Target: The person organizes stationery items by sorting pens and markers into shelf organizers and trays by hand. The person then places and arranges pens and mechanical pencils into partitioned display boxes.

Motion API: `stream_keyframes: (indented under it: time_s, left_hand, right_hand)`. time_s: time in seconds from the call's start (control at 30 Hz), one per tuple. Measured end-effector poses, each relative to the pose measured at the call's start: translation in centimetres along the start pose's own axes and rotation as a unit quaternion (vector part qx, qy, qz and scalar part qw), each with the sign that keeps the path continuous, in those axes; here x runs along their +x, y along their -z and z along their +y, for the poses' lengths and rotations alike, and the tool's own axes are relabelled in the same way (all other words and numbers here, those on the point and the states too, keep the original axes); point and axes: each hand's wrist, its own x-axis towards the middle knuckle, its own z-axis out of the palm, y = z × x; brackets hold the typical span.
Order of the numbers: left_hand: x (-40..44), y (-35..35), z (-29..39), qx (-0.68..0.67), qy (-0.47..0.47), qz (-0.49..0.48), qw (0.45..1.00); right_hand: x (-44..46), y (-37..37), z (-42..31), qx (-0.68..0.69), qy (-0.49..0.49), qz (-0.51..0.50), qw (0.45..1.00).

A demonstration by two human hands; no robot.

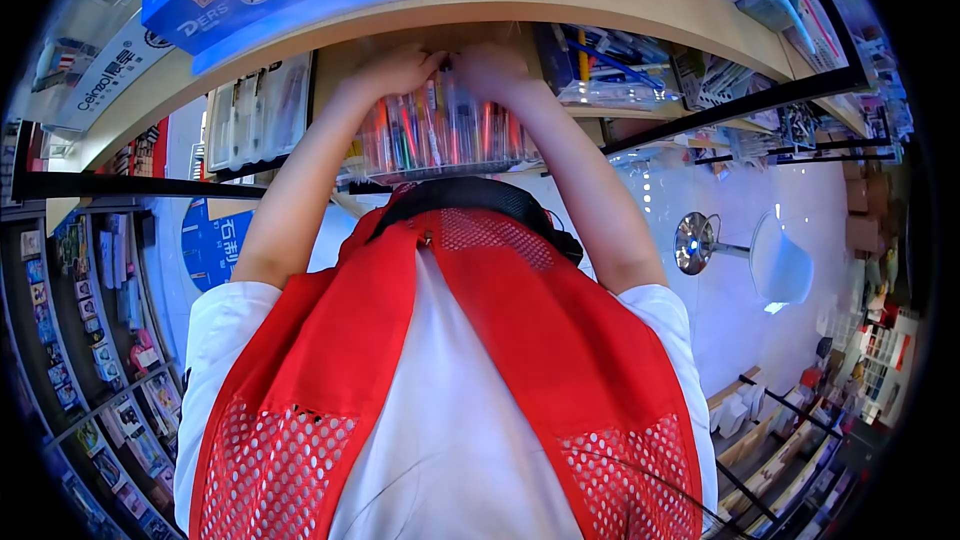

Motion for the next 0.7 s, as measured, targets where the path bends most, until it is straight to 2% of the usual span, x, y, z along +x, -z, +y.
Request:
stream_keyframes:
  time_s: [0.07, 0.23, 0.37, 0.43, 0.57, 0.6, 0.7]
  left_hand:
    - [-0.2, 0.6, 0.5, -0.003, 0.037, -0.049, 0.998]
    - [0.4, 0.5, 0.3, -0.018, 0.134, -0.081, 0.987]
    - [-0.1, 0.5, 1.1, -0.016, 0.041, -0.019, 0.999]
    - [-1.1, 1.6, 3.2, -0.016, -0.026, 0.024, 0.999]
    - [-0.9, 0.5, 2.6, -0.064, -0.028, 0.065, 0.995]
    - [-1.1, 0.6, 2.7, -0.069, -0.026, 0.062, 0.995]
    - [-1.5, 0.9, 3.2, -0.078, -0.006, 0.034, 0.996]
  right_hand:
    - [0.5, -0.6, 0.5, 0.011, 0.005, -0.008, 1.0]
    - [2.7, -3.0, 2.5, 0.081, 0.037, 0.016, 0.996]
    - [2.6, -3.6, 3.1, 0.072, 0.128, 0.018, 0.989]
    - [1.5, -1.5, 2.1, 0.079, 0.076, 0.002, 0.994]
    - [-1.0, 0.8, -0.5, 0.11, 0.006, 0.036, 0.993]
    - [-2.6, 2.4, -1.3, 0.066, -0.002, 0.029, 0.997]
    - [-7.4, 3.3, -1.5, 0.073, -0.028, 0.323, 0.943]
